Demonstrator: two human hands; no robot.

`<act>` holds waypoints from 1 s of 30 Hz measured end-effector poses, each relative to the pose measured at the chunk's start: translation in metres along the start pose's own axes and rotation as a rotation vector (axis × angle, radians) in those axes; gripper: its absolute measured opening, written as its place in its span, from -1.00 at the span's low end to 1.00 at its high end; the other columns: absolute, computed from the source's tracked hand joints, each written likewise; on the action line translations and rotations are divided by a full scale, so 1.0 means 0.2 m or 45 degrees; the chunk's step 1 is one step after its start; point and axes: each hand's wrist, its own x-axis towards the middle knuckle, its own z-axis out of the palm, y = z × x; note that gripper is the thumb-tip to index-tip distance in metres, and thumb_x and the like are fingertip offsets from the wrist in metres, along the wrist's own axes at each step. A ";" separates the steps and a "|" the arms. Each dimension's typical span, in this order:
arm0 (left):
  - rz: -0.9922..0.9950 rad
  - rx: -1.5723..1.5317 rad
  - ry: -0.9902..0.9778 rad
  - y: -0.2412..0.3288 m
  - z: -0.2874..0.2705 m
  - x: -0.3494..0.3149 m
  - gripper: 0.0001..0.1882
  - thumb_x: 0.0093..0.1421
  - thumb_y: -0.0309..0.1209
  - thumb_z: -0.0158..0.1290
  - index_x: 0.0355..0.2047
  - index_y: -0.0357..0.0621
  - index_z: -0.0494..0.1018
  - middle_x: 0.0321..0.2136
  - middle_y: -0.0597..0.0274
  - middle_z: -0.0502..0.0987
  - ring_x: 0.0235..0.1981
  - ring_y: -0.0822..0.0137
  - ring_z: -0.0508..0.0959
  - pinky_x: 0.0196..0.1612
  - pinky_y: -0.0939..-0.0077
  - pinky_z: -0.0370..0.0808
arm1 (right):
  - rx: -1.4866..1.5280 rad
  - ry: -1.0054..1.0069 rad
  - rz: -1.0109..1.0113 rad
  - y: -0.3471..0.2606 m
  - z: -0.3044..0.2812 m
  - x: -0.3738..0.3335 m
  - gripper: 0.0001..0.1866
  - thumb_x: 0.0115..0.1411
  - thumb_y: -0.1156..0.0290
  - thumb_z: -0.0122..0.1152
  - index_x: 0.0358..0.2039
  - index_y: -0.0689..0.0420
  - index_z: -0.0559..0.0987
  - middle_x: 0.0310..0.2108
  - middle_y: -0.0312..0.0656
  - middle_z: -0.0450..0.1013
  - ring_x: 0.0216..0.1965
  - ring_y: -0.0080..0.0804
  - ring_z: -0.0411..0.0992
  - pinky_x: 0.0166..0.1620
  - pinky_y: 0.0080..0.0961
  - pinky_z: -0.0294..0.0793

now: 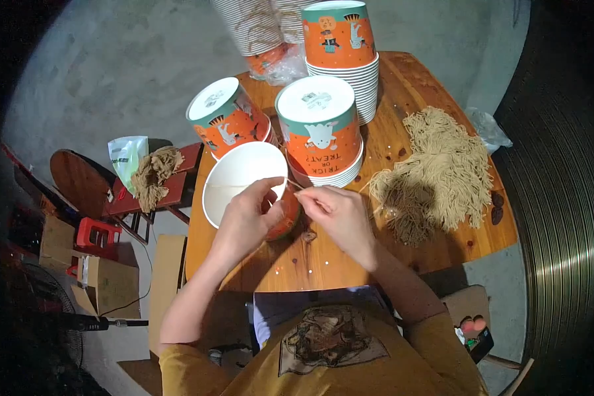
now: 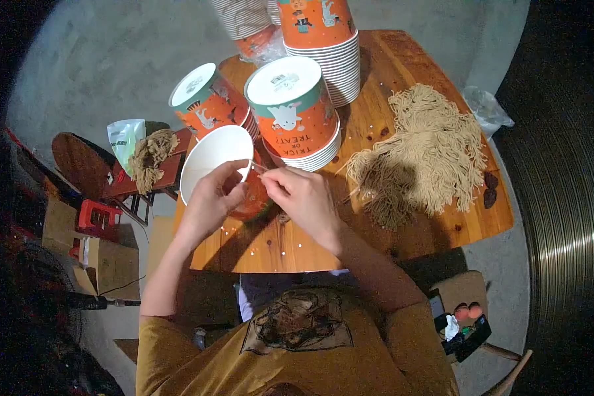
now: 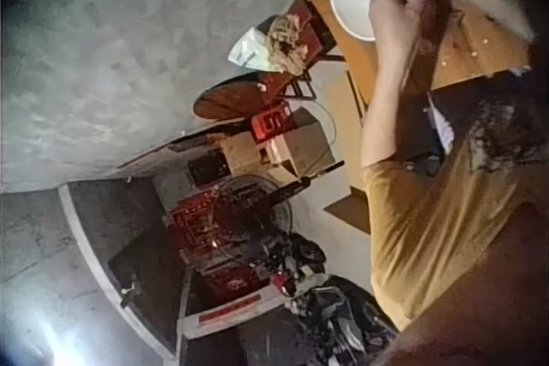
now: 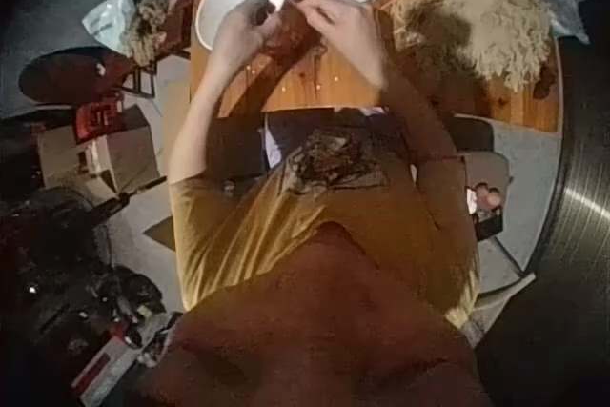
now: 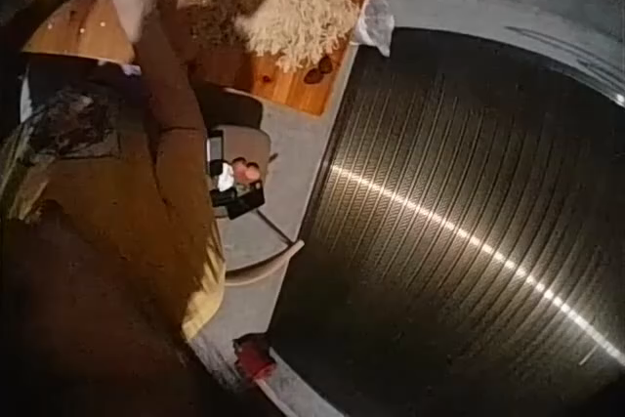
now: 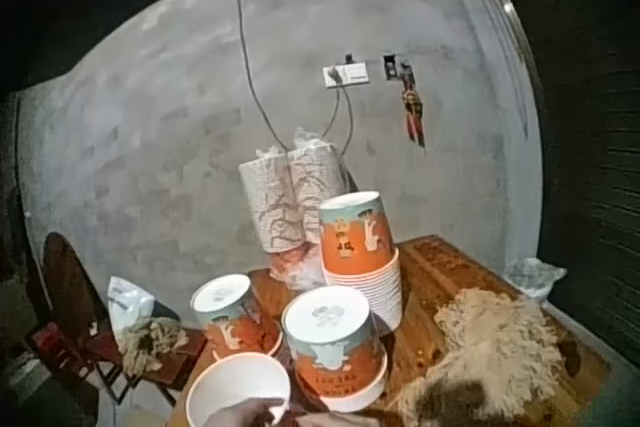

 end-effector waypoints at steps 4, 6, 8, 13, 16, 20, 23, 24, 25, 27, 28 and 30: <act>-0.149 -0.262 -0.054 0.04 -0.07 -0.02 -0.59 0.14 -0.51 -0.02 0.03 -0.22 0.40 -0.46 0.31 0.44 -0.44 0.53 0.43 -0.33 0.60 0.44 | -0.192 0.089 -0.121 -0.03 0.02 0.04 -0.94 -0.01 0.54 0.20 -0.46 0.17 0.53 -0.54 -0.14 0.46 -0.53 -0.21 0.48 -0.51 -0.39 0.45; -0.140 -0.357 -0.076 0.01 -0.09 -0.01 -0.59 0.14 -0.52 -0.03 0.04 -0.22 0.40 -0.45 0.34 0.41 -0.43 0.54 0.41 -0.33 0.62 0.43 | -0.239 0.108 -0.153 -0.04 0.04 0.05 -0.93 -0.03 0.56 0.20 -0.51 0.16 0.48 -0.57 -0.16 0.40 -0.56 -0.21 0.44 -0.53 -0.37 0.42; -0.157 -0.377 -0.076 0.00 -0.10 -0.02 -0.59 0.13 -0.53 -0.04 0.04 -0.22 0.39 -0.43 0.36 0.39 -0.42 0.55 0.39 -0.32 0.64 0.42 | -0.174 0.088 -0.135 -0.04 0.07 0.06 -0.91 -0.05 0.58 0.19 -0.55 0.16 0.44 -0.59 -0.17 0.37 -0.58 -0.20 0.41 -0.54 -0.35 0.40; -0.170 -0.425 -0.101 0.02 -0.10 -0.04 -0.58 0.13 -0.52 -0.03 0.05 -0.22 0.39 -0.43 0.37 0.39 -0.41 0.57 0.39 -0.31 0.66 0.42 | -0.023 0.131 -0.162 -0.03 0.11 0.07 -0.90 -0.07 0.63 0.17 -0.53 0.21 0.43 -0.62 -0.23 0.32 -0.67 -0.52 0.26 -0.57 -0.57 0.28; -0.198 -0.398 -0.113 0.04 -0.10 -0.05 -0.58 0.13 -0.52 -0.02 0.05 -0.22 0.39 -0.43 0.38 0.39 -0.43 0.58 0.39 -0.31 0.66 0.42 | -0.032 0.118 -0.159 -0.03 0.12 0.07 -0.90 -0.07 0.64 0.17 -0.54 0.22 0.42 -0.62 -0.23 0.32 -0.66 -0.53 0.27 -0.57 -0.57 0.28; -0.211 -0.384 -0.136 0.05 -0.09 -0.06 -0.58 0.13 -0.52 -0.01 0.04 -0.23 0.38 -0.44 0.38 0.39 -0.44 0.57 0.39 -0.31 0.65 0.43 | -0.044 0.092 -0.139 -0.03 0.11 0.06 -0.89 -0.07 0.64 0.17 -0.54 0.22 0.42 -0.62 -0.22 0.33 -0.66 -0.53 0.28 -0.57 -0.57 0.28; -0.187 -0.357 -0.140 0.06 -0.09 -0.06 -0.58 0.13 -0.51 -0.01 0.04 -0.25 0.38 -0.46 0.38 0.39 -0.45 0.57 0.40 -0.31 0.64 0.43 | -0.040 0.096 -0.149 -0.03 0.12 0.06 -0.90 -0.07 0.65 0.16 -0.54 0.23 0.42 -0.63 -0.22 0.32 -0.66 -0.55 0.28 -0.57 -0.58 0.28; -0.185 -0.339 -0.140 0.05 -0.09 -0.07 -0.58 0.13 -0.51 0.00 0.04 -0.26 0.37 -0.46 0.37 0.40 -0.45 0.57 0.40 -0.31 0.63 0.43 | -0.038 0.095 -0.141 -0.03 0.13 0.05 -0.90 -0.07 0.64 0.16 -0.55 0.22 0.41 -0.63 -0.22 0.33 -0.66 -0.53 0.28 -0.57 -0.57 0.28; -0.182 -0.323 -0.142 0.05 -0.09 -0.07 -0.57 0.13 -0.50 0.00 0.04 -0.26 0.37 -0.46 0.36 0.40 -0.45 0.57 0.40 -0.31 0.63 0.44 | -0.038 0.094 -0.133 -0.04 0.13 0.05 -0.90 -0.07 0.63 0.16 -0.55 0.22 0.41 -0.63 -0.21 0.33 -0.66 -0.51 0.29 -0.56 -0.56 0.29; -0.151 -0.308 -0.153 0.03 -0.09 -0.07 -0.60 0.15 -0.49 -0.01 0.04 -0.27 0.37 -0.45 0.35 0.41 -0.44 0.57 0.41 -0.29 0.62 0.44 | -0.067 0.070 -0.122 -0.04 0.12 0.06 -0.90 -0.06 0.62 0.16 -0.55 0.22 0.41 -0.62 -0.20 0.33 -0.66 -0.46 0.31 -0.56 -0.53 0.30; -0.118 -0.294 -0.164 0.02 -0.08 -0.06 -0.62 0.18 -0.48 -0.03 0.03 -0.27 0.38 -0.44 0.33 0.43 -0.43 0.56 0.41 -0.28 0.61 0.44 | -0.099 0.047 -0.110 -0.04 0.12 0.06 -0.90 -0.06 0.60 0.16 -0.55 0.21 0.41 -0.62 -0.19 0.34 -0.66 -0.42 0.32 -0.55 -0.50 0.32; -0.105 -0.371 -0.163 -0.02 -0.06 -0.05 -0.64 0.22 -0.46 -0.05 0.02 -0.28 0.38 -0.43 0.32 0.44 -0.42 0.55 0.41 -0.25 0.60 0.43 | -0.145 0.007 -0.102 -0.04 0.11 0.06 -0.91 -0.04 0.58 0.16 -0.54 0.20 0.41 -0.61 -0.17 0.35 -0.64 -0.36 0.34 -0.54 -0.47 0.33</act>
